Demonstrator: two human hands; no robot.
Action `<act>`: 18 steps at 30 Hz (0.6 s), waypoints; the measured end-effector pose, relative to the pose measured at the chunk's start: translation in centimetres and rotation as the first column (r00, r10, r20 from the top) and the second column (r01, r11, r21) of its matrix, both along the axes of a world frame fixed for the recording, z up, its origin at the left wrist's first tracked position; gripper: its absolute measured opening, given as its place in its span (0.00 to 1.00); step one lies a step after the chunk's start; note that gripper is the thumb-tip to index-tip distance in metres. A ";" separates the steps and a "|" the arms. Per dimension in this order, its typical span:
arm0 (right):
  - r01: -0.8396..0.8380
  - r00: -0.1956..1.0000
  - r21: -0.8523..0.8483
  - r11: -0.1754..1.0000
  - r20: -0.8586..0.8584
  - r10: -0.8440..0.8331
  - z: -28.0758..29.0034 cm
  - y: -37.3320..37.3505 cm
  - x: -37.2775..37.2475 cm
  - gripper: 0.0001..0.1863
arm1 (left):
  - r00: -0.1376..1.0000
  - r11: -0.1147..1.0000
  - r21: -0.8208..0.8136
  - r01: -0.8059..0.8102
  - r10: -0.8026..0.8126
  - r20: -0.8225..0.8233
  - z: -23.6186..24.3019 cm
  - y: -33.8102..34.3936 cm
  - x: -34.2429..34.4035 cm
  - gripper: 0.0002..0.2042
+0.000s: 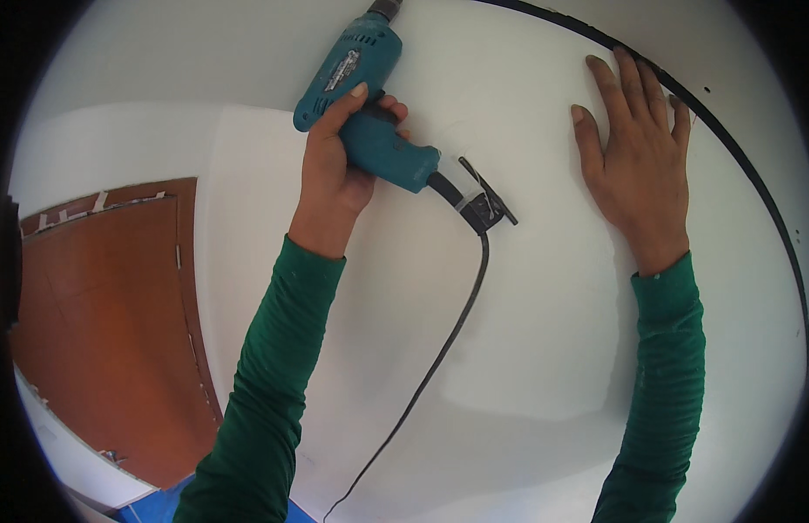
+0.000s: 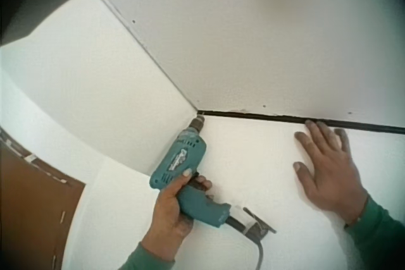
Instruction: The person drills pilot holes along a wall-ceiling junction, then uses a manual staple gun to fasten a black trim strip to the wall. They climb a ladder to reach the work area and handle staples and tools on a nearby board.
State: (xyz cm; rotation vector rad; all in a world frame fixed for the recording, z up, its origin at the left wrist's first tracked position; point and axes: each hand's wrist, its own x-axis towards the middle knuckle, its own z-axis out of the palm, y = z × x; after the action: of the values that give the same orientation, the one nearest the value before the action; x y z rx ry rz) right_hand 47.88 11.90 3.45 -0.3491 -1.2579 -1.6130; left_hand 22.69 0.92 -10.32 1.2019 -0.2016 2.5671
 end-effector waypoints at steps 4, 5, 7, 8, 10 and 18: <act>0.014 1.000 0.005 1.000 0.000 -0.014 0.0 0.1 0.0 0.28 | 1.000 1.000 0.028 -0.004 0.005 -0.023 0.6 0.0 -0.4 0.15; 0.011 1.000 0.001 1.000 -0.006 -0.011 0.0 0.1 0.0 0.28 | 1.000 1.000 0.022 0.005 -0.005 -0.012 0.8 -0.1 -0.6 0.14; 0.006 1.000 0.010 1.000 -0.001 -0.006 0.0 0.1 0.0 0.28 | 1.000 1.000 0.016 0.006 -0.006 0.003 1.1 -0.1 -0.6 0.14; 0.010 1.000 0.016 1.000 -0.003 -0.010 0.0 0.1 0.0 0.28 | 1.000 1.000 0.010 0.010 -0.010 0.013 1.1 -0.1 -0.6 0.14; 0.012 1.000 0.009 1.000 -0.006 -0.011 0.0 0.1 -0.1 0.28 | 1.000 1.000 0.008 0.004 -0.004 0.030 0.8 0.0 -0.4 0.14; 0.025 1.000 0.022 0.999 -0.009 -0.024 0.2 0.4 0.0 0.28 | 1.000 1.000 0.022 0.013 -0.013 -0.014 -0.1 0.1 -0.6 0.19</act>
State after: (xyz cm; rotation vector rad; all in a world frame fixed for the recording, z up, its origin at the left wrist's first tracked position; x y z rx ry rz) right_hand 47.89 12.33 3.68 -0.3585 -1.2325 -1.6434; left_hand 22.09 1.03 -10.46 1.2219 -0.2348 2.5508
